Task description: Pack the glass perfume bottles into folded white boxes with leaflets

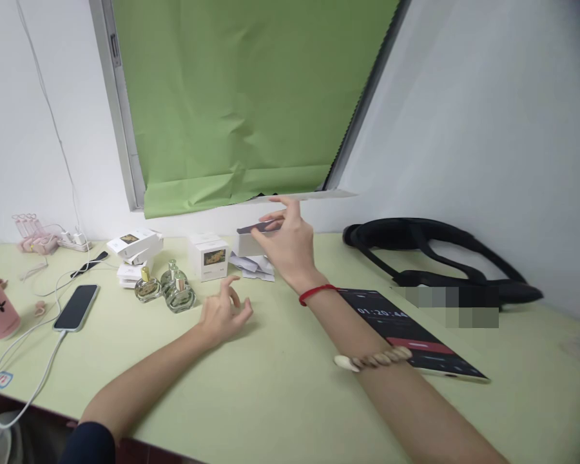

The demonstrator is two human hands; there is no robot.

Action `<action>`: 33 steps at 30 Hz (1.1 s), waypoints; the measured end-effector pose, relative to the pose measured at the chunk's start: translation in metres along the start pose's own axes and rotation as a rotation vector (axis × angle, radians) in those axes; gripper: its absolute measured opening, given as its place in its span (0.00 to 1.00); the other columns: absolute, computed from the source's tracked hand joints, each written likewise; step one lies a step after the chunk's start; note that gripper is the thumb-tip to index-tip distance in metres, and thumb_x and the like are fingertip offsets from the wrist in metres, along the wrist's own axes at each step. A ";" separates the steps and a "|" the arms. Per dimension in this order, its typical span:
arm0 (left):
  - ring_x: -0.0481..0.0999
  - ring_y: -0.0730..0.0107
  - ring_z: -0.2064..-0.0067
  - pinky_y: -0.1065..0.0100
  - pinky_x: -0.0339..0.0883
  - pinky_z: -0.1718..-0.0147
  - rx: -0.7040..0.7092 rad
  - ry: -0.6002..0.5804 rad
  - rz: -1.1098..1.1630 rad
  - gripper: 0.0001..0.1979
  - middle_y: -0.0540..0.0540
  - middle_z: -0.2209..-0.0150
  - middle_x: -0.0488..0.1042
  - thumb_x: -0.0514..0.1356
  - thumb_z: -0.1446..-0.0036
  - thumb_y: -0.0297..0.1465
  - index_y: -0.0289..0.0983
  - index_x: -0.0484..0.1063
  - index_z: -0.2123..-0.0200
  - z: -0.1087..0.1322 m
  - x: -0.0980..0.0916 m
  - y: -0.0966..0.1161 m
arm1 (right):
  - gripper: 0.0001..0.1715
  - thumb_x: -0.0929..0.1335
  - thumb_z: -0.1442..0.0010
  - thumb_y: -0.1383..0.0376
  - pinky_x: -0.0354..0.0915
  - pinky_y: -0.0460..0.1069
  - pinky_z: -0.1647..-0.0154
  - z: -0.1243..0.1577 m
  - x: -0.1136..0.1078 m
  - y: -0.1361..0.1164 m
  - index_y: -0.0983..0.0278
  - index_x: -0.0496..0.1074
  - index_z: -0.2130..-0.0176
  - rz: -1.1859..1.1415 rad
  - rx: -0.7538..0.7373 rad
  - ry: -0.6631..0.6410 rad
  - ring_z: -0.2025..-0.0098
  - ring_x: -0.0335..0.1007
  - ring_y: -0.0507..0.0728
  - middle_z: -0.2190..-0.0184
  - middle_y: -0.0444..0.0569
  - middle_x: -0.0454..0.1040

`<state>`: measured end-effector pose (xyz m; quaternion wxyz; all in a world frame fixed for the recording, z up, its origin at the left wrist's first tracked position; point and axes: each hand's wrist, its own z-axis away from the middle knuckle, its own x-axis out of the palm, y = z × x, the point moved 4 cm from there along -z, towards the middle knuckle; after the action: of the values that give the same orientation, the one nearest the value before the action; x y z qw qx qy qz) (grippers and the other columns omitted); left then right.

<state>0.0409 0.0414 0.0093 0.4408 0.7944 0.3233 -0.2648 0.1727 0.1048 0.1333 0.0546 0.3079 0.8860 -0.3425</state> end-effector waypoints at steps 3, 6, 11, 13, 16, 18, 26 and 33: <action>0.72 0.72 0.71 0.70 0.63 0.73 0.026 0.199 0.019 0.29 0.42 0.55 0.71 0.58 0.43 0.36 0.37 0.49 0.42 0.002 -0.005 -0.004 | 0.24 0.70 0.47 0.67 0.63 0.49 0.66 0.002 -0.009 -0.020 0.60 0.65 0.50 0.083 0.023 -0.071 0.69 0.70 0.56 0.63 0.46 0.76; 0.74 0.67 0.63 0.68 0.65 0.72 0.002 0.275 0.034 0.35 0.33 0.45 0.64 0.60 0.44 0.37 0.36 0.45 0.39 0.001 -0.010 -0.006 | 0.15 0.70 0.44 0.64 0.58 0.48 0.68 0.004 -0.017 -0.031 0.58 0.70 0.54 0.151 0.083 -0.142 0.66 0.73 0.58 0.65 0.44 0.78; 0.73 0.61 0.55 0.64 0.70 0.65 -0.036 0.284 0.077 0.43 0.31 0.38 0.55 0.63 0.46 0.40 0.38 0.42 0.35 -0.001 -0.014 -0.006 | 0.16 0.71 0.45 0.66 0.54 0.47 0.70 0.004 -0.023 -0.041 0.58 0.72 0.55 0.191 0.133 -0.255 0.61 0.75 0.61 0.67 0.44 0.80; 0.72 0.58 0.52 0.63 0.71 0.64 -0.046 0.263 0.092 0.48 0.32 0.37 0.53 0.64 0.48 0.43 0.39 0.39 0.34 -0.001 -0.014 -0.006 | 0.18 0.71 0.47 0.69 0.53 0.47 0.70 0.005 -0.021 -0.043 0.58 0.72 0.55 0.203 0.136 -0.324 0.61 0.75 0.60 0.68 0.42 0.80; 0.71 0.53 0.48 0.60 0.72 0.61 -0.123 0.229 0.101 0.56 0.30 0.34 0.50 0.67 0.53 0.47 0.39 0.34 0.33 -0.002 -0.013 -0.007 | 0.19 0.70 0.49 0.71 0.52 0.46 0.71 0.009 -0.016 -0.044 0.57 0.73 0.56 0.205 0.111 -0.426 0.62 0.74 0.59 0.69 0.40 0.80; 0.71 0.50 0.46 0.57 0.71 0.57 -0.202 0.205 0.109 0.57 0.30 0.35 0.51 0.67 0.55 0.48 0.39 0.35 0.33 -0.002 -0.013 -0.007 | 0.20 0.70 0.50 0.71 0.52 0.46 0.71 0.012 -0.012 -0.044 0.57 0.73 0.56 0.203 0.091 -0.472 0.62 0.74 0.58 0.70 0.39 0.79; 0.71 0.47 0.44 0.52 0.66 0.47 -0.342 0.218 0.179 0.51 0.33 0.42 0.66 0.68 0.56 0.42 0.38 0.42 0.36 -0.002 -0.019 -0.003 | 0.20 0.68 0.50 0.70 0.57 0.45 0.73 0.021 -0.004 -0.049 0.61 0.72 0.55 0.143 0.103 -0.727 0.73 0.73 0.53 0.71 0.39 0.79; 0.72 0.48 0.46 0.53 0.67 0.49 -0.240 0.217 0.191 0.44 0.34 0.47 0.70 0.67 0.54 0.40 0.36 0.46 0.39 -0.005 -0.017 -0.001 | 0.20 0.68 0.47 0.71 0.60 0.44 0.70 0.033 0.009 -0.041 0.61 0.74 0.53 0.319 0.083 -1.008 0.72 0.75 0.54 0.70 0.43 0.79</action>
<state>0.0297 0.0412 0.0234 0.5182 0.7869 0.3215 -0.0940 0.1375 0.0644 0.1290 0.5131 0.2379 0.6776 -0.4701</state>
